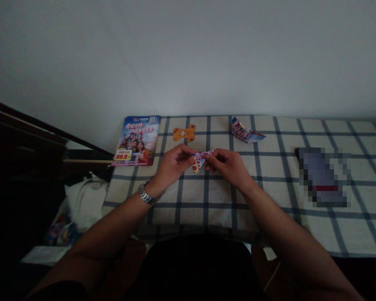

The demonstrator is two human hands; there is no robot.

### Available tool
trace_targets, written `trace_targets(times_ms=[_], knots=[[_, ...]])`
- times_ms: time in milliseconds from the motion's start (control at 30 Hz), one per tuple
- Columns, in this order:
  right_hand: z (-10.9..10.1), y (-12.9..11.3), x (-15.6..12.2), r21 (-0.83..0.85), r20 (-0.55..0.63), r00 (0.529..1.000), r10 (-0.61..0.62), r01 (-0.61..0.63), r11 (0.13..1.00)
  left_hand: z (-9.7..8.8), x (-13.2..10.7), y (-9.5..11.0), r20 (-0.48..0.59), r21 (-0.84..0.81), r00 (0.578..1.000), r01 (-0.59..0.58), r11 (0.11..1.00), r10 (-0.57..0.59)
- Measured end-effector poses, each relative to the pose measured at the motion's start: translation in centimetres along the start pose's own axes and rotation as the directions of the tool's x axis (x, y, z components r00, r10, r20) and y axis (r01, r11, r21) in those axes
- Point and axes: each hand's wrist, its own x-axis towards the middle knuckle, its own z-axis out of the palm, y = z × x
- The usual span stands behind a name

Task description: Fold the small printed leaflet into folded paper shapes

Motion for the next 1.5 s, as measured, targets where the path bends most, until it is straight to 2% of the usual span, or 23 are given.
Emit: trace_targets(times_ms=[267, 367, 500, 767, 967, 1100, 1267, 1500], knots=[[0.5, 0.1, 0.0, 0.027, -0.061, 0.998, 0.000, 0.002, 1.000, 0.0, 0.1, -0.3, -0.027, 0.003, 1.000, 0.001, 1.000, -0.001], [0.7, 0.0, -0.1, 0.048, -0.028, 0.999, 0.020, -0.018, 0.999, 0.0, 0.0, -0.3, -0.037, -0.022, 0.999, 0.004, 1.000, -0.004], [0.9, -0.4, -0.2, 0.002, 0.035, 0.999, 0.016, -0.016, 1.000, 0.1, 0.0, -0.1, -0.044, -0.023, 0.999, 0.010, 1.000, -0.011], [0.7, -0.4, -0.3, -0.129, 0.027, 1.000, 0.006, -0.002, 0.992, 0.2, 0.0, -0.3, -0.029, -0.019, 0.999, 0.033, 0.999, -0.033], [0.9, -0.1, -0.4, -0.217, -0.017, 0.998, -0.065, 0.060, 0.974, 0.2, 0.1, -0.1, -0.037, -0.033, 0.999, 0.020, 0.999, -0.021], [1.4, 0.0, -0.4, -0.183, -0.067, 0.996, -0.055, 0.042, 0.982, 0.2, 0.1, 0.1, -0.058, -0.010, 0.998, -0.002, 1.000, 0.002], [1.6, 0.0, -0.4, -0.152, 0.017, 0.999, -0.031, 0.033, 0.988, 0.2, 0.1, -0.2, -0.077, 0.002, 0.997, 0.000, 1.000, 0.000], [1.3, 0.0, -0.4, -0.270, 0.043, 0.994, -0.104, 0.112, 0.956, 0.3, 0.1, -0.1, -0.057, -0.027, 0.998, -0.012, 1.000, 0.010]])
